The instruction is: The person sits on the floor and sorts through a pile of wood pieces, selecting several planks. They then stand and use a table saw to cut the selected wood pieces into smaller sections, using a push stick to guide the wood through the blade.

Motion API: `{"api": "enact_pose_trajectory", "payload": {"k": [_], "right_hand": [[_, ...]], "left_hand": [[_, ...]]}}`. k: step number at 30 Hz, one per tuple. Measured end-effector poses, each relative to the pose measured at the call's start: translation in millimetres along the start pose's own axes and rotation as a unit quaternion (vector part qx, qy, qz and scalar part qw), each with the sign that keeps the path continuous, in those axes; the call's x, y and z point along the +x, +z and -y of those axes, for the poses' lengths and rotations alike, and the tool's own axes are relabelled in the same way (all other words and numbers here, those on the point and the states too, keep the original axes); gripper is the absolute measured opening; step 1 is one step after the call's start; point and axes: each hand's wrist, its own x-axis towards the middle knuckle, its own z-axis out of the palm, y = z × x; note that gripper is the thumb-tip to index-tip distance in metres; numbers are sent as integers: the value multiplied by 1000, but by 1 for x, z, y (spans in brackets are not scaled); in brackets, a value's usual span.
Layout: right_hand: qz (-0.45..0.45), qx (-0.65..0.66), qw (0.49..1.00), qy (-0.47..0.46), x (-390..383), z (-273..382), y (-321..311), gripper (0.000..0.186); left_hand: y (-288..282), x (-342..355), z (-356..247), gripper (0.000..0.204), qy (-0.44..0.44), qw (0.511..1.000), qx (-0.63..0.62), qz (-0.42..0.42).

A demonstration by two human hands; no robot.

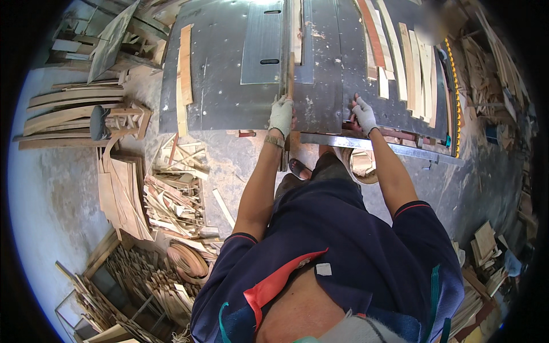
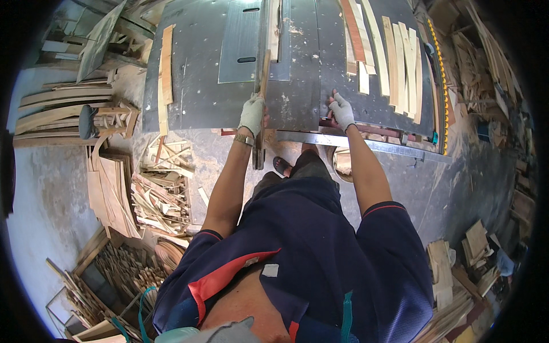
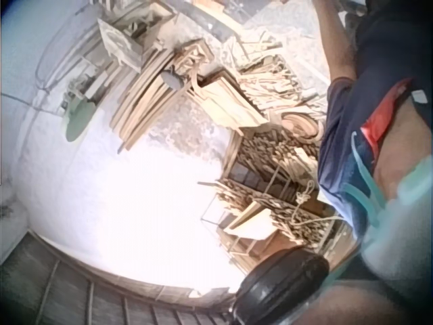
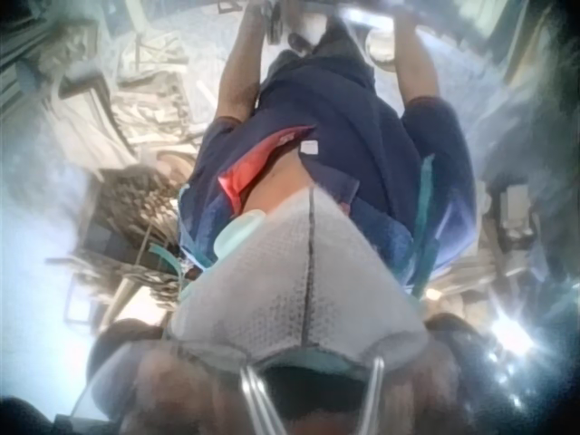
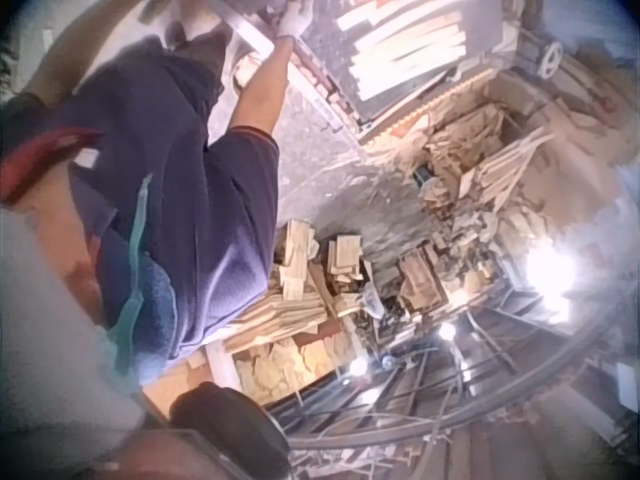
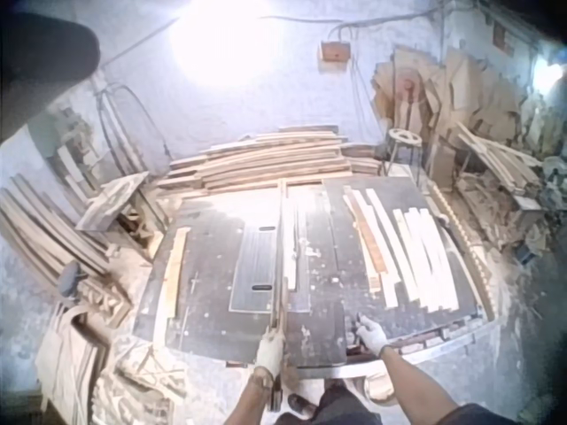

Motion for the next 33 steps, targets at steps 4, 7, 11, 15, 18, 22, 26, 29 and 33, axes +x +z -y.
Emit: {"api": "enact_pose_trajectory", "payload": {"k": [4, 7, 11, 15, 18, 22, 26, 29, 33], "right_hand": [[5, -9, 1000, 2, 2, -1, -2, 61], [7, 11, 1000, -8, 7, -8, -3, 62], [15, -23, 1000, 10, 7, -8, -7, 62], [10, -5, 1000, 5, -1, 2, -1, 63], [6, -2, 1000, -8, 0, 1, 0, 63], [12, -6, 1000, 0, 1, -3, -3, 63], [15, -18, 1000, -3, 7, -7, -5, 62], [7, -9, 1000, -13, 14, -18, -7, 60], [6, 4, 1000, 1, 9, -12, -4, 58]], "left_hand": [[1, 8, -3, 28, 16, 1000, 11, 4], [5, 10, -9, 26, 17, 1000, 8, 10], [7, 18, -18, 23, 25, 999, 19, 15], [6, 32, -18, 21, 27, 999, 13, 18], [7, 39, -21, 21, 26, 999, -3, 29], [15, 45, -29, 17, 14, 1000, -19, 12], [14, 56, -34, 19, 30, 999, -8, 22], [23, 59, -43, 16, 20, 1000, -6, -5], [21, 74, -45, 18, 18, 1000, -13, 7]]}}
